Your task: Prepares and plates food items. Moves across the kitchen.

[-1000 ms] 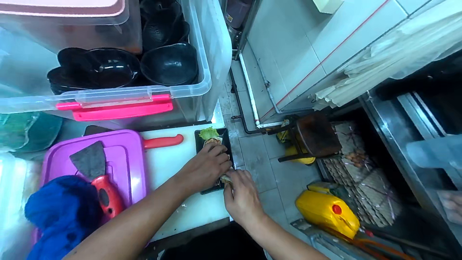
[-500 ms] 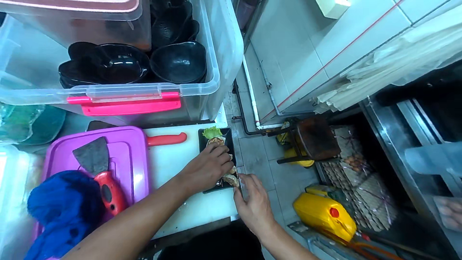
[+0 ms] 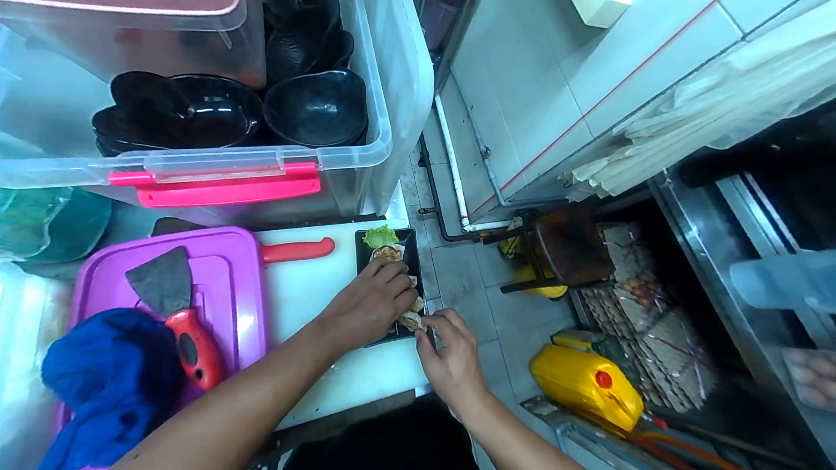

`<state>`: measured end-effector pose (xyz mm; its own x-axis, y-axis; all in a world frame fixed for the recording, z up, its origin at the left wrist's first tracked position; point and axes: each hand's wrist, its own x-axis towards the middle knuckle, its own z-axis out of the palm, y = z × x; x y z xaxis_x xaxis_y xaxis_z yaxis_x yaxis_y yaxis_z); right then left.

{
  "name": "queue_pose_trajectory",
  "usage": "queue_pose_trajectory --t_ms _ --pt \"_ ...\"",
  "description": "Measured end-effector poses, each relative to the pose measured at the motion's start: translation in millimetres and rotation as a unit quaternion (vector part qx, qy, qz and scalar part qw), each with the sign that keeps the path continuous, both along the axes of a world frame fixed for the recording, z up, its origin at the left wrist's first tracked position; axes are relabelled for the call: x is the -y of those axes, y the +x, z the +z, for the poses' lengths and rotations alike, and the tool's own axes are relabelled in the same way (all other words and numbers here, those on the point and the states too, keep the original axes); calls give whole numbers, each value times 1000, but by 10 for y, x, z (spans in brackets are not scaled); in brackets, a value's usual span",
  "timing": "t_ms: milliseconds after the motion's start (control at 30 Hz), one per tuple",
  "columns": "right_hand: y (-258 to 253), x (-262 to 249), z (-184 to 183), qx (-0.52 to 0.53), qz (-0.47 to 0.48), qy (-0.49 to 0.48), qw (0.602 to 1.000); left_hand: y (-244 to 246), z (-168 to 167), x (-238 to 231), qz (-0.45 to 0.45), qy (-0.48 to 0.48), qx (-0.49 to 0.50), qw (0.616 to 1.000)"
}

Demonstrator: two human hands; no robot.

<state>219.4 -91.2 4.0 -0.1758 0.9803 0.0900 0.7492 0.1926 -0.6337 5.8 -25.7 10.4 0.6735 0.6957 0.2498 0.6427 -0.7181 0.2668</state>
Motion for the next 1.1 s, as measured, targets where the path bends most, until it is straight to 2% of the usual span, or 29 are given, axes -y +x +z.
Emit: queue_pose_trajectory --t_ms 167,400,533,667,800,1100 --pt "41 -8 48 -28 -1 -31 999 -23 36 24 -4 -7 0 1000" --pt "25 -89 -15 -21 28 37 999 -6 54 93 -11 -41 19 999" --pt "70 -94 -11 -31 43 44 998 -14 51 102 -14 -43 41 998" --pt "92 -103 0 -14 46 30 998 -140 174 83 79 -2 158 984" --pt "52 -162 -21 18 67 34 997 -293 291 211 159 17 214 964" --pt "66 -223 2 13 82 17 996 -673 131 1043 300 -15 308 903"
